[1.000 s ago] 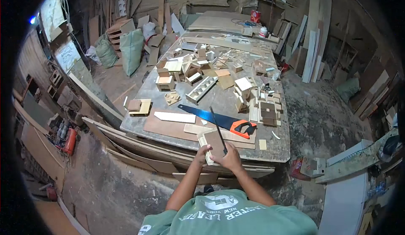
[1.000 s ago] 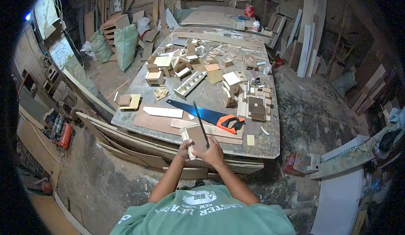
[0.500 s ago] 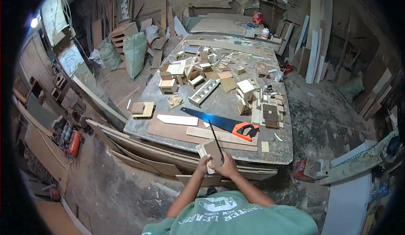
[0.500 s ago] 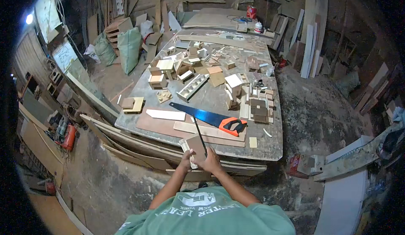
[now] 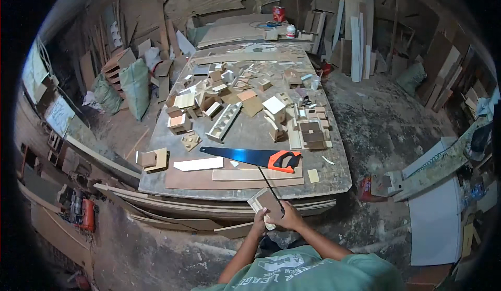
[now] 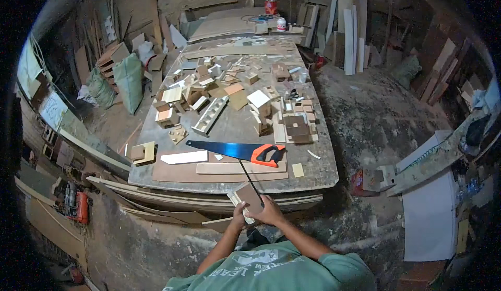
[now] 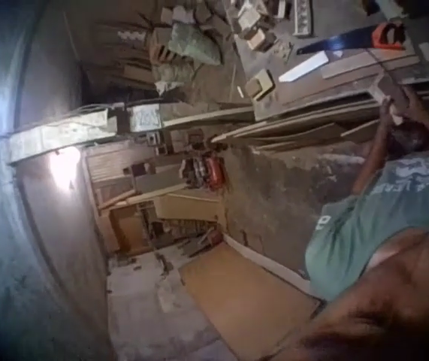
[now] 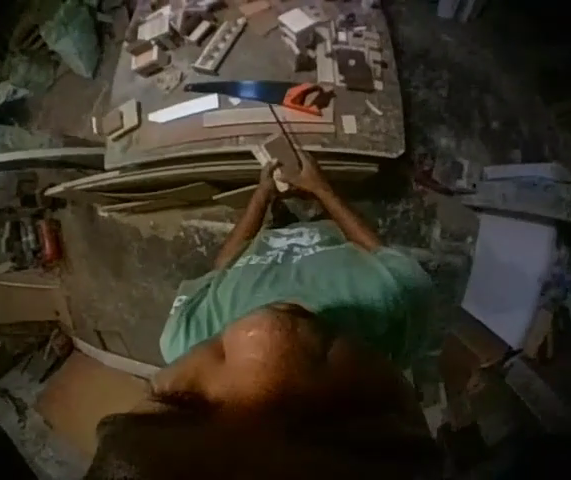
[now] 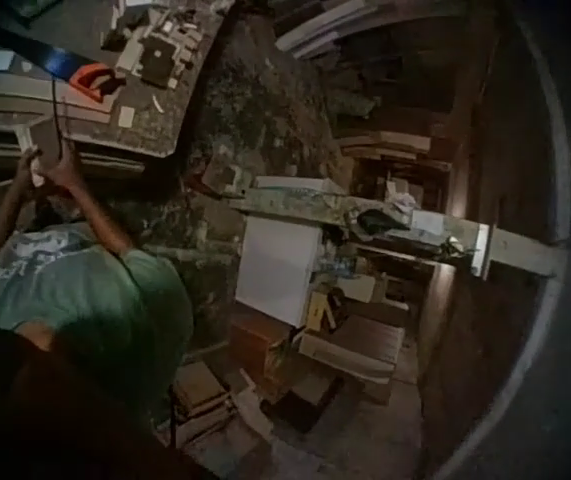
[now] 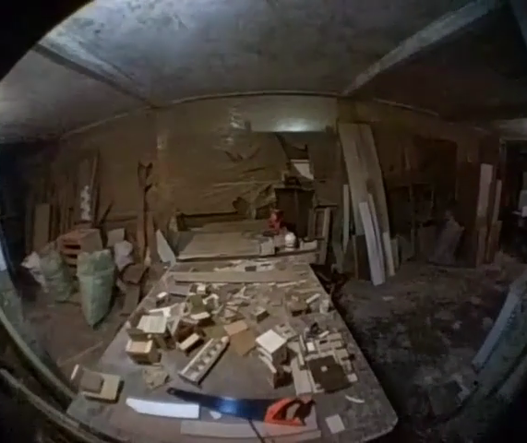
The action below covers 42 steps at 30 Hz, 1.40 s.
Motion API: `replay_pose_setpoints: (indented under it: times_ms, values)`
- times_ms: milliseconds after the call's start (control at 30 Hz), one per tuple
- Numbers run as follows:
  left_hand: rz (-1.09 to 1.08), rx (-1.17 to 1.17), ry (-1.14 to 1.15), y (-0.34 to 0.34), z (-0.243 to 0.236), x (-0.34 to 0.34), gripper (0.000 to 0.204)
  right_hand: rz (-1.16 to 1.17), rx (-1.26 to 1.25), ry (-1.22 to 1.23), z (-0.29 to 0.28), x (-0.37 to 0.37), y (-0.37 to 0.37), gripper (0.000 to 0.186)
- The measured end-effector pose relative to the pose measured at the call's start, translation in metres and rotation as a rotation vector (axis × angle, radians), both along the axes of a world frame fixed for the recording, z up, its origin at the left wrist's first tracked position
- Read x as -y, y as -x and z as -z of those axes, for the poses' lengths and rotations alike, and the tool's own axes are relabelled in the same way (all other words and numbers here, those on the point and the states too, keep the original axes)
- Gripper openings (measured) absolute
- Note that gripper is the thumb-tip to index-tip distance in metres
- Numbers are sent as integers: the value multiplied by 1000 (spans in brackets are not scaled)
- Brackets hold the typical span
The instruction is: Assembling and gluing small wooden components and using a hand saw to cut wood.
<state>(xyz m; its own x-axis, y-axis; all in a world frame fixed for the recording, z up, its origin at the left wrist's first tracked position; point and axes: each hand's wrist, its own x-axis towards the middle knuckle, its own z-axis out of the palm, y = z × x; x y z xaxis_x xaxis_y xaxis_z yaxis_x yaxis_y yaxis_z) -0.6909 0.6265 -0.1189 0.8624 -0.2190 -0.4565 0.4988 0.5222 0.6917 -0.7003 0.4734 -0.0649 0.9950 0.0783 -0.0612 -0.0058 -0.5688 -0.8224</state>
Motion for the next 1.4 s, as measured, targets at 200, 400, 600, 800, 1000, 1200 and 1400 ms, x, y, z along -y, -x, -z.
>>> replay_pose_setpoints:
  times_ms: [200,400,600,800,1000,1200,1400]
  values:
    - [253,-126,100,14,23,36,46,73,-47,-76,19,57,38,80]
    - [327,-52,25,40,15,124,51,206,142,-9,34,149,95,56]
    - [357,-149,243,93,17,230,55,472,137,-341,17,278,168,32]
    - [247,-143,332,128,-33,345,61,565,169,-154,-33,389,240,25]
    - [222,-107,386,140,-70,410,62,563,254,-85,-59,435,273,40]
    - [293,-68,529,138,-59,434,61,483,321,-74,-52,451,266,43]
    - [222,-69,402,125,-73,470,68,441,268,-67,-49,474,233,47]
